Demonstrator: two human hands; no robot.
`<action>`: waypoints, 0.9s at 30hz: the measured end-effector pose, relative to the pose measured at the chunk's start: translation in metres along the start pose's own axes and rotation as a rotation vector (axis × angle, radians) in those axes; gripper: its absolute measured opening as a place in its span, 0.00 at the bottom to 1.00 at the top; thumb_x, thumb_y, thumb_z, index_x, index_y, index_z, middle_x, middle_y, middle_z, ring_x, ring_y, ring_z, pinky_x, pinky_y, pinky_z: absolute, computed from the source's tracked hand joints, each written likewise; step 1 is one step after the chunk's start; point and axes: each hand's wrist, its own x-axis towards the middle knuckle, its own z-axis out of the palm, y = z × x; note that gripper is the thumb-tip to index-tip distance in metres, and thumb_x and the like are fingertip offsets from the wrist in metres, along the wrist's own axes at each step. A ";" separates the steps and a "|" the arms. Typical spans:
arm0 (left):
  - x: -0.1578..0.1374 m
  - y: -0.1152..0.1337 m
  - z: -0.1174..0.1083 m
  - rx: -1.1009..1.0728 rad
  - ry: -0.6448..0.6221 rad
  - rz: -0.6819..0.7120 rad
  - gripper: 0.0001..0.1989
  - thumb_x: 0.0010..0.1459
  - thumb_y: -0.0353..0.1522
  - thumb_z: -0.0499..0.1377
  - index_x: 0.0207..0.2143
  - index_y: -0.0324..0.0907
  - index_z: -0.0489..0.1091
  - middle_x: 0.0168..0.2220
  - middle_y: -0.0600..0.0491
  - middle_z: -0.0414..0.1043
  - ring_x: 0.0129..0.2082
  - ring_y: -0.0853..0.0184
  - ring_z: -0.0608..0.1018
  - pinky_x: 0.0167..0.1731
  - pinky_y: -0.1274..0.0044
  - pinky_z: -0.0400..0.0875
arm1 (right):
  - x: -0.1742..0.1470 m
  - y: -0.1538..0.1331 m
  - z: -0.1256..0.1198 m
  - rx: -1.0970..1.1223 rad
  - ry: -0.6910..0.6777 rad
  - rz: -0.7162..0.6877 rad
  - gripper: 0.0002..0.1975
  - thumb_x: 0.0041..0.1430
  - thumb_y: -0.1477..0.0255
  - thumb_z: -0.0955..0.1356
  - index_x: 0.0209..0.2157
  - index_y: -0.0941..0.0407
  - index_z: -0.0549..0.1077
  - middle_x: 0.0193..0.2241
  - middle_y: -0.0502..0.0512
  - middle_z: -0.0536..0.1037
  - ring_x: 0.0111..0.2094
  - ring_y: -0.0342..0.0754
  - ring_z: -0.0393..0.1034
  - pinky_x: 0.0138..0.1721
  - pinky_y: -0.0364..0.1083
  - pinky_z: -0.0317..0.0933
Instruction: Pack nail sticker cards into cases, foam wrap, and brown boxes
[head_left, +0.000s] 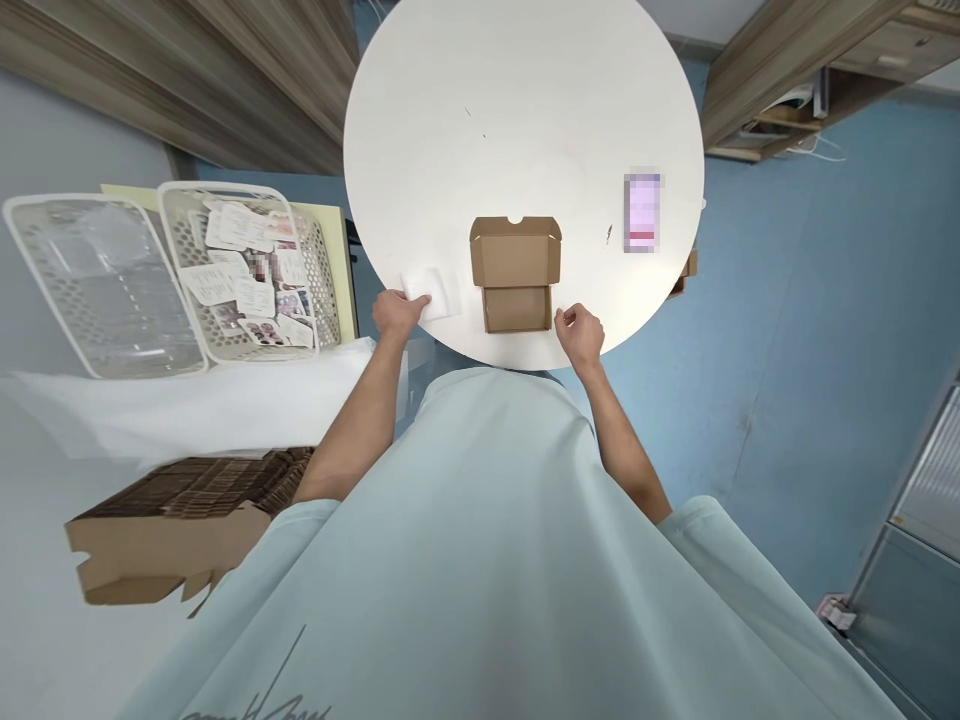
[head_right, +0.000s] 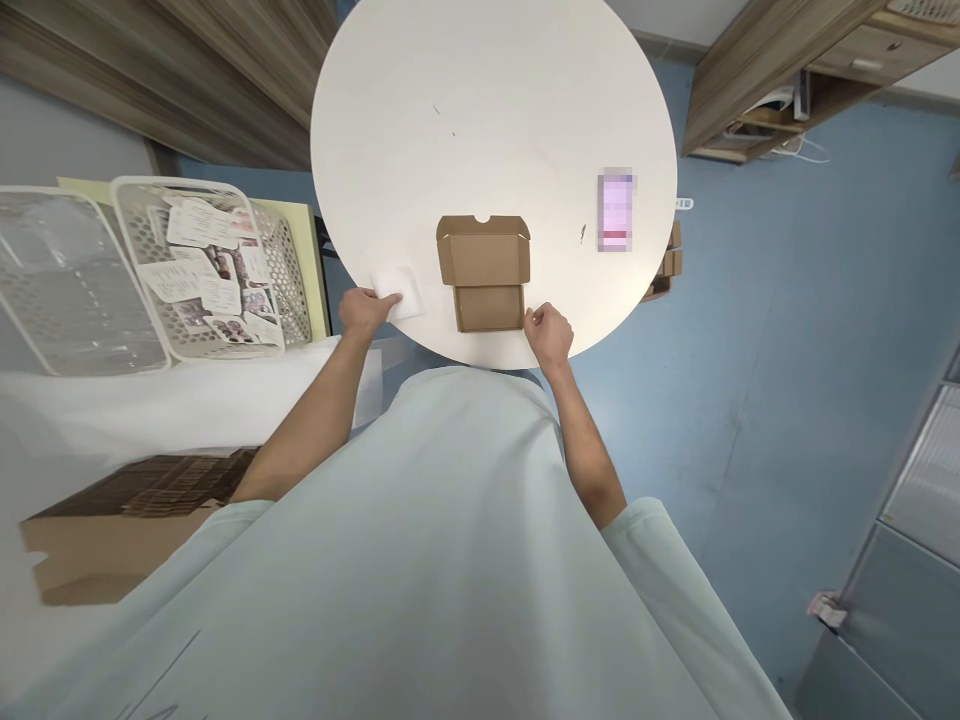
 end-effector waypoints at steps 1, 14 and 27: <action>-0.002 0.001 0.001 -0.007 0.017 0.010 0.18 0.53 0.41 0.75 0.33 0.46 0.69 0.46 0.41 0.82 0.55 0.44 0.83 0.57 0.58 0.77 | -0.001 0.002 -0.002 0.006 -0.003 -0.009 0.14 0.78 0.62 0.66 0.35 0.51 0.69 0.40 0.58 0.86 0.39 0.56 0.79 0.42 0.50 0.65; -0.091 -0.009 0.002 -0.736 -0.198 0.122 0.23 0.50 0.46 0.76 0.35 0.46 0.68 0.38 0.51 0.79 0.46 0.58 0.83 0.47 0.68 0.82 | 0.007 -0.004 -0.001 0.403 -0.192 -0.180 0.14 0.73 0.56 0.70 0.41 0.53 0.78 0.41 0.57 0.87 0.43 0.54 0.81 0.50 0.53 0.75; -0.121 0.038 0.049 -0.818 -0.457 0.153 0.27 0.48 0.46 0.81 0.38 0.42 0.73 0.43 0.46 0.84 0.48 0.54 0.85 0.53 0.61 0.82 | 0.007 -0.022 0.014 0.772 -0.448 -0.157 0.21 0.59 0.52 0.82 0.41 0.54 0.83 0.41 0.54 0.89 0.46 0.55 0.85 0.52 0.52 0.80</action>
